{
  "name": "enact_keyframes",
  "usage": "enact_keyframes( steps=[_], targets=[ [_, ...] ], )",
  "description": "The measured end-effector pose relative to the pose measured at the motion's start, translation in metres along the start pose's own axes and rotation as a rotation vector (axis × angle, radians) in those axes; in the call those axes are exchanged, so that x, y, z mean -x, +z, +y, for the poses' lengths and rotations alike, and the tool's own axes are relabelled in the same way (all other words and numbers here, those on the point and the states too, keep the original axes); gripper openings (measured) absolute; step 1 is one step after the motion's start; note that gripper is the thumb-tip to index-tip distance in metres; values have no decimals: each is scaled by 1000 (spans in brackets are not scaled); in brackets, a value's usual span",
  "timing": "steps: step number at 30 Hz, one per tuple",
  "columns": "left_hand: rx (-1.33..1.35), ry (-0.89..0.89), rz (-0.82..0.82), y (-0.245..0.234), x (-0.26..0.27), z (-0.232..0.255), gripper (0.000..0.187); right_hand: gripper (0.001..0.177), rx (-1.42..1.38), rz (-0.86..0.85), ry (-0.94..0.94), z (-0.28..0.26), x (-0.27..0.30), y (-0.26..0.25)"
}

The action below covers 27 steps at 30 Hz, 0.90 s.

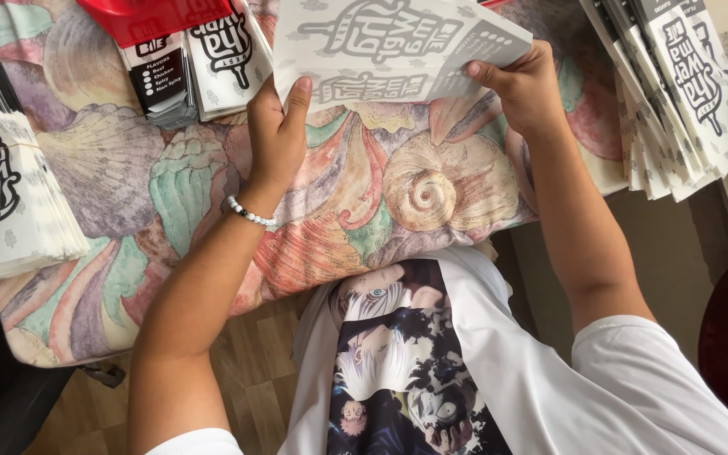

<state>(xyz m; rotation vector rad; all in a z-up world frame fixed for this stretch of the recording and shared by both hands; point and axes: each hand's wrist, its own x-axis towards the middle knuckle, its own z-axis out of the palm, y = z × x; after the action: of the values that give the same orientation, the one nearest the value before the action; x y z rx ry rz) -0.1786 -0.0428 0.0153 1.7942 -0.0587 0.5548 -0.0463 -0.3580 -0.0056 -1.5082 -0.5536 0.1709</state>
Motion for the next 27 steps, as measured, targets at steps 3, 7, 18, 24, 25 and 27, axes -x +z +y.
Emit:
enact_keyframes(
  steps=[3,7,18,24,25,27],
  targets=[
    [82,26,-64,1,-1,5,44,26,5,-28,5,0,1,2],
    [79,-53,-77,4,2,-3,39,30,-17,37,40,2,1,8],
    [-38,-193,-97,4,0,-9,39,26,3,35,22,-1,0,9],
    [55,-108,-33,5,0,-5,53,33,-9,37,20,5,0,7],
    [41,-107,-79,5,0,-6,47,35,-7,-7,-1,5,0,8],
    [29,-106,-125,5,0,-9,40,38,-3,-51,-23,6,0,9]
  ],
)
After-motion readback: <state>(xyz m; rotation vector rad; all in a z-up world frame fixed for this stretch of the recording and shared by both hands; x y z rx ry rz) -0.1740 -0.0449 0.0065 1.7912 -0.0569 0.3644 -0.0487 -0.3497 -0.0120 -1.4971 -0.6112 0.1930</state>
